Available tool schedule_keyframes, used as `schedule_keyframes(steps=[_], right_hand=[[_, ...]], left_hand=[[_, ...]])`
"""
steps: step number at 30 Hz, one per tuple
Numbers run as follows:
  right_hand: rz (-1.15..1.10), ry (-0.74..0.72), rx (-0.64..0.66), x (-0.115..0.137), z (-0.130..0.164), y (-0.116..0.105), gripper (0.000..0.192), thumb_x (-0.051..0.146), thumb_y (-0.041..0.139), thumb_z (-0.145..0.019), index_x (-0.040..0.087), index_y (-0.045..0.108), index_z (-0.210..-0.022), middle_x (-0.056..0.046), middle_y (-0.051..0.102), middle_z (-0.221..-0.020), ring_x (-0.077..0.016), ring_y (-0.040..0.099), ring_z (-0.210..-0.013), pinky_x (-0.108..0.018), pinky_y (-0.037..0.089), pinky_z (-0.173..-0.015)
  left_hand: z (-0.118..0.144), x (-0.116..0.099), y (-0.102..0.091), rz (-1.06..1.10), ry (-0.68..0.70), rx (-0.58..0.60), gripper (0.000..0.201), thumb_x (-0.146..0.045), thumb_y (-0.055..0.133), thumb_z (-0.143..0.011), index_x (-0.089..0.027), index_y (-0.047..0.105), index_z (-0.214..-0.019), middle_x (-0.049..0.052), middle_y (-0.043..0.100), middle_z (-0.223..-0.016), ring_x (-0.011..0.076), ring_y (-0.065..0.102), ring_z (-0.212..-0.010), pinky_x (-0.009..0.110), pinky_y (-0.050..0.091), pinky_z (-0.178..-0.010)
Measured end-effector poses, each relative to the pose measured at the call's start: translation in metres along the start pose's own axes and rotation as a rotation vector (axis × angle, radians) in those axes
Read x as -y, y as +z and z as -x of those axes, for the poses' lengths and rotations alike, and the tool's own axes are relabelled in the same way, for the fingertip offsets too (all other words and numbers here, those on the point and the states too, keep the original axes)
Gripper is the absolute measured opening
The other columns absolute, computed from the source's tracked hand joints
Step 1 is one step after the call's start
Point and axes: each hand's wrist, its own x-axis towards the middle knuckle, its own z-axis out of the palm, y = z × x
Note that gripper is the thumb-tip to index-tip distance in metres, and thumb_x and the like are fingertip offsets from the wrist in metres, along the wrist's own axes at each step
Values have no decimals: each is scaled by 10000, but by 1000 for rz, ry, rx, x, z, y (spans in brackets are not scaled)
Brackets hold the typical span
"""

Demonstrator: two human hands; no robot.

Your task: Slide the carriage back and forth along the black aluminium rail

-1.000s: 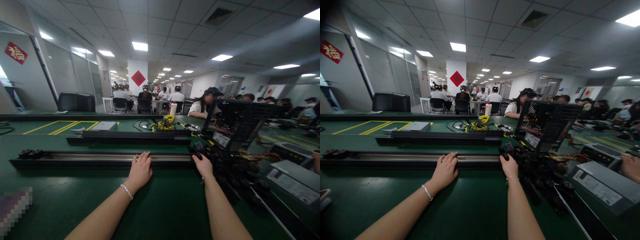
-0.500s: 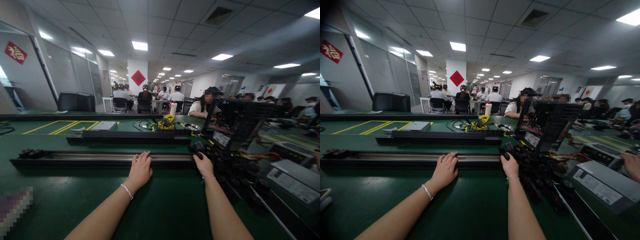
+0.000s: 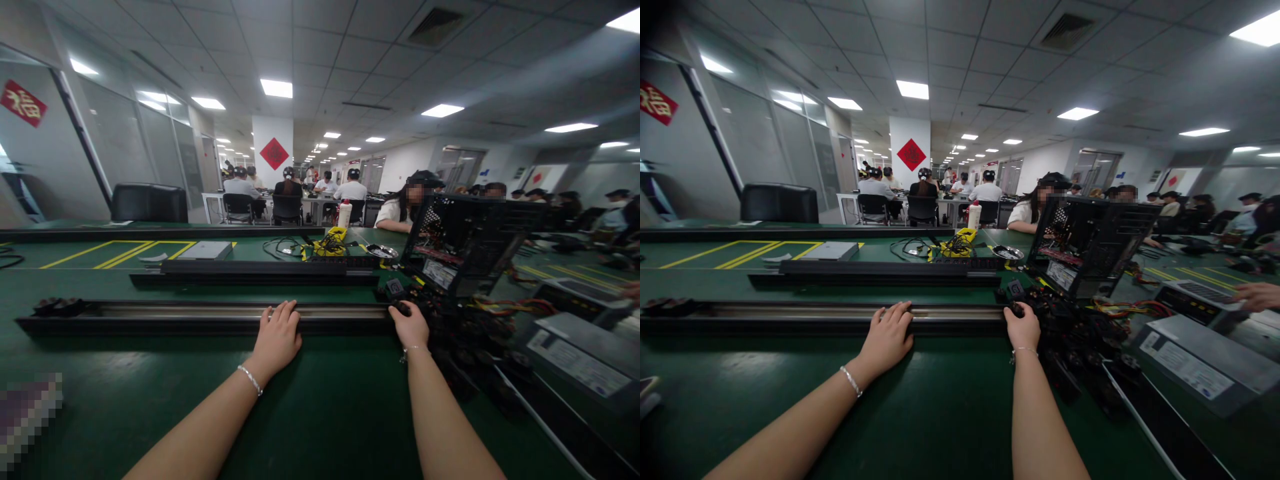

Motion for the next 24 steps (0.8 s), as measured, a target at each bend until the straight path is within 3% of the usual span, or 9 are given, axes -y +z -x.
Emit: schedule_keyframes(steps=[7,14,18,24], right_hand=[[57,-67,-59,8,6,2,433,429,527,-714,162,640,-1036,-111,593,-933,-227,553,-880,-324,422,-836],[14,54,-174,1,0,-1,413,344,533,-715,150,616,-1070,-126,580,-942,-251,520,-954,-335,401,-889],[5,19,-176,-2,-2,-4,450,325,539,-706,138,598,-1111,-143,559,-1016,-261,512,-984,-354,385,-923],[-116,28,-337,6,-3,-8,465,313,540,-708,133,565,-1137,-148,549,-1059,-260,490,-1046,-353,378,-948]], left_hand=[[-1,1,1,-13,11,9,279,-237,500,-751,-226,561,-1023,84,491,-1333,255,404,-1242,491,260,-1032],[0,0,1,-11,10,3,274,-237,505,-749,-224,566,-1016,86,493,-1331,260,406,-1241,495,257,-1036],[0,0,0,-10,12,8,271,-242,499,-756,-224,567,-1018,88,489,-1335,261,404,-1245,494,262,-1034],[0,-1,-1,-6,5,4,285,-237,515,-743,-239,575,-1022,79,491,-1333,260,404,-1246,480,257,-1041]])
